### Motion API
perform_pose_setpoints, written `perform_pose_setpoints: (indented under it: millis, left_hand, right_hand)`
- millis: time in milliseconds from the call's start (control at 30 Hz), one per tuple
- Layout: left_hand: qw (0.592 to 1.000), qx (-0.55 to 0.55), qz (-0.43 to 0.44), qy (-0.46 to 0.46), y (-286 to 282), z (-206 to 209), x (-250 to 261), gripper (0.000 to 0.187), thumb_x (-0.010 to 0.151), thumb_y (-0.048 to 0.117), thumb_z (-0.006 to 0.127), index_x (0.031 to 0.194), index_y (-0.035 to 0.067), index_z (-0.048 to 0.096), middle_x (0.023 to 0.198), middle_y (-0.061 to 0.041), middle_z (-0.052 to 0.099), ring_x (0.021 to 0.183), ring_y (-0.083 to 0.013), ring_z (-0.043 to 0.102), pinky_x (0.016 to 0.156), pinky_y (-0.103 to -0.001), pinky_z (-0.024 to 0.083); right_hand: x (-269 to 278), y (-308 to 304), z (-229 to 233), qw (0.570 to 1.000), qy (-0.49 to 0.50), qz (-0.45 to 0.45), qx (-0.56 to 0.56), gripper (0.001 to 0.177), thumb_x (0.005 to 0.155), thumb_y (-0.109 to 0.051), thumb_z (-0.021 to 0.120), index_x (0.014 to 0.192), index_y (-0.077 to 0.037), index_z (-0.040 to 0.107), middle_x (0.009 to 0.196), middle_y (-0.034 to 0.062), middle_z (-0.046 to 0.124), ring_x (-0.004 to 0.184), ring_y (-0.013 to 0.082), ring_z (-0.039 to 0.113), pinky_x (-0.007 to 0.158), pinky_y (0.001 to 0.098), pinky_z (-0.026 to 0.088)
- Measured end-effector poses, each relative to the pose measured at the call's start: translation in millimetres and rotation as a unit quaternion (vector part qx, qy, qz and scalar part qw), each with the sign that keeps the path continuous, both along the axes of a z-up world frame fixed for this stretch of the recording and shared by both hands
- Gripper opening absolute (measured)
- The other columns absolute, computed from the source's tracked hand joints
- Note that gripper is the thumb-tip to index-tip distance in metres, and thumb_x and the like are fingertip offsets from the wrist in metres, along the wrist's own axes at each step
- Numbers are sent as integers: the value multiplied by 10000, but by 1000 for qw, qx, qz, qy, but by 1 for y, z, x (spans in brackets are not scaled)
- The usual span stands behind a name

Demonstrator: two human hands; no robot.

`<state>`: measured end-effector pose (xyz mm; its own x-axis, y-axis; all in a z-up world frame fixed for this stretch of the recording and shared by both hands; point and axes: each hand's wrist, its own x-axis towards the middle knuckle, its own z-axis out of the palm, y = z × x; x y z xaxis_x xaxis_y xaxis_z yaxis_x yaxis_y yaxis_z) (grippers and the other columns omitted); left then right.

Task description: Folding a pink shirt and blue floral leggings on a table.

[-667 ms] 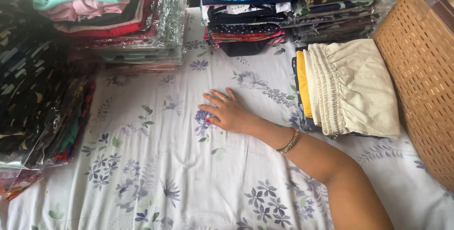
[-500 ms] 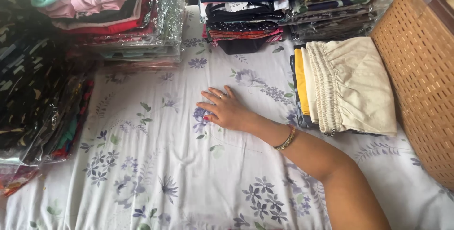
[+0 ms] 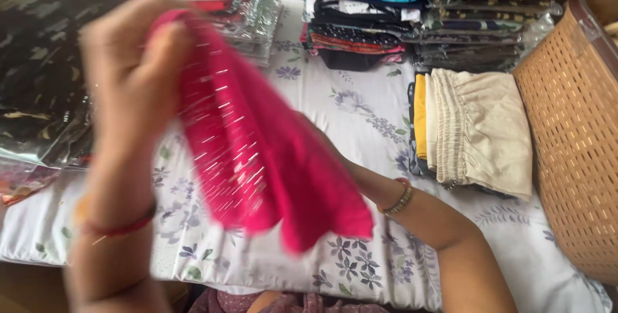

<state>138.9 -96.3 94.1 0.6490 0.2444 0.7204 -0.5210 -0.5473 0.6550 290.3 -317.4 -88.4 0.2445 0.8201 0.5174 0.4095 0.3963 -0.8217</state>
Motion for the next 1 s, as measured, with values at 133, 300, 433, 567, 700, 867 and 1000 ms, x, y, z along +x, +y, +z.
perform_pose_setpoints:
  millis: [133,300,433,567,700,867,1000]
  left_hand:
    - [989,-123,-88,2,-3,-32,68,158,1103,36,523,1057,-20,664,831,-8,604,717,-92,482,666,-253,385]
    - [960,198,166,-106,-22,-47,87,155,882,-14,636,1032,1,669,973,-142,609,927,-295,585,874,-364,471]
    - [994,73,-6,-75,-45,-91,85,258,890,-3,665,1142,40,631,1096,-71,662,873,-201,652,885,-338,494]
    - [986,82,-143,41,-101,-106,70,457,795,205,830,1176,71,614,1120,-88,619,931,-226,675,853,-368,526]
    - [954,290,-5,-71,-121,-121,78,624,648,301,816,1201,103,607,1153,-139,576,986,-321,634,855,-448,519]
    - [966,255,23,-43,-101,-124,87,425,702,50,754,1112,101,653,1076,-108,631,972,-324,659,816,-421,551]
    - [998,-10,-39,41,-81,-120,94,271,809,-80,601,1037,54,661,931,-95,694,854,-272,710,726,-325,554]
  right_hand:
    - [0,16,12,999,29,-20,13,852,964,-258,752,1598,-118,200,1593,95,353,1421,273,463,1187,388,403]
    - [29,7,16,995,70,-63,25,773,967,-230,743,1558,-85,266,1517,104,416,1358,265,500,1147,383,428]
    - [57,-8,15,988,109,-106,32,711,969,-207,735,1526,-60,319,1457,110,466,1308,259,528,1115,379,449]
    - [77,-25,11,977,150,-147,28,650,970,-184,728,1493,-34,373,1397,116,517,1258,252,557,1083,374,469]
    - [93,-37,8,964,192,-179,31,590,972,-161,721,1461,-10,427,1337,122,567,1208,245,586,1051,369,490]
    - [109,-49,7,945,246,-210,53,520,974,-132,713,1421,20,495,1262,127,631,1145,236,622,1011,362,516]
    - [83,-44,23,946,169,-267,72,449,1003,-100,697,1406,18,538,1243,120,671,1155,208,641,1034,326,521]
